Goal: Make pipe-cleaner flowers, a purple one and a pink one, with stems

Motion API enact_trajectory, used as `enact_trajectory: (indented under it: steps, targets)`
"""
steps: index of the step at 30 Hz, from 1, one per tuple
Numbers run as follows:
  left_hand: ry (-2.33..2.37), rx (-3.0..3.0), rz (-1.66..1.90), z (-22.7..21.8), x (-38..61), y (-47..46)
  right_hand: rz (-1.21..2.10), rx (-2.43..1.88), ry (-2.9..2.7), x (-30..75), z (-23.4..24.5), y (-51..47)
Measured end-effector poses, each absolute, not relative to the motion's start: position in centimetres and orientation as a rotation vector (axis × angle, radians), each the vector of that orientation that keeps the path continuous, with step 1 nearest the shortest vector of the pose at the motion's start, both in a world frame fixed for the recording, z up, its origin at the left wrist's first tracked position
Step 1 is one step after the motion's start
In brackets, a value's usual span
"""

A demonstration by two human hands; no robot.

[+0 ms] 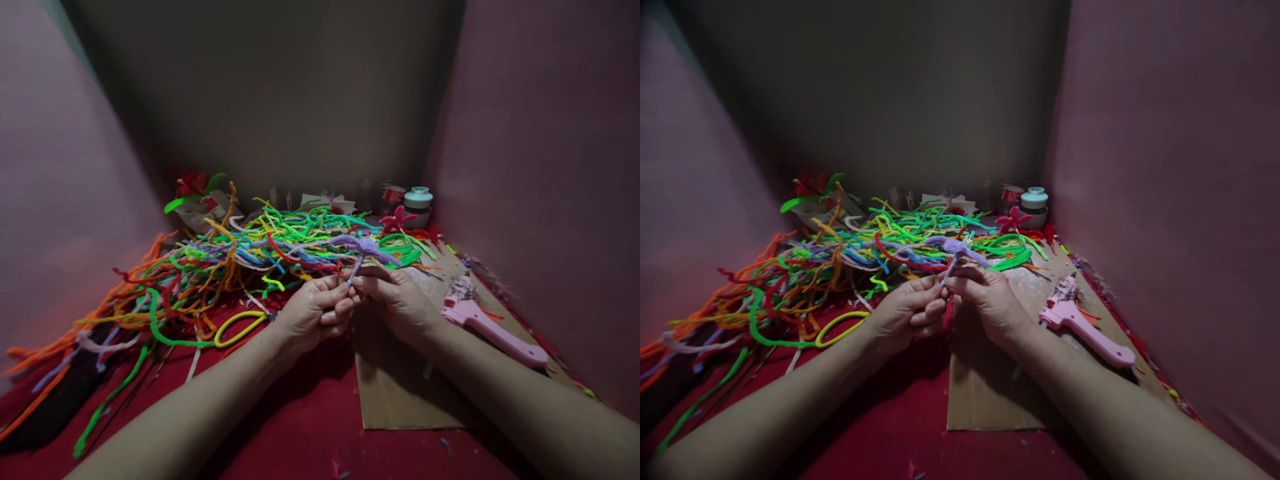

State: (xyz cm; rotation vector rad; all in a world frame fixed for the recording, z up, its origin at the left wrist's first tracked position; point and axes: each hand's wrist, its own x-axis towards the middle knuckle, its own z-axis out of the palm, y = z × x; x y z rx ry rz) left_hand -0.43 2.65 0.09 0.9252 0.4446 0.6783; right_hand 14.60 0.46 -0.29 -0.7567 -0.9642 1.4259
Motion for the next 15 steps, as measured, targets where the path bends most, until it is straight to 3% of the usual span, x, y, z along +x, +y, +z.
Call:
enact_trajectory:
  steps: [10, 15]
  targets:
    - [0.626, 1.102, 0.767, 0.4, -0.3, 2.3, 1.378, -0.746, -1.026, 14.5, -0.4, 0.2]
    - [0.639, 1.195, 0.856, 0.4, -0.4, 2.3, 1.123, -0.764, -1.147, 14.2, 0.3, -0.4]
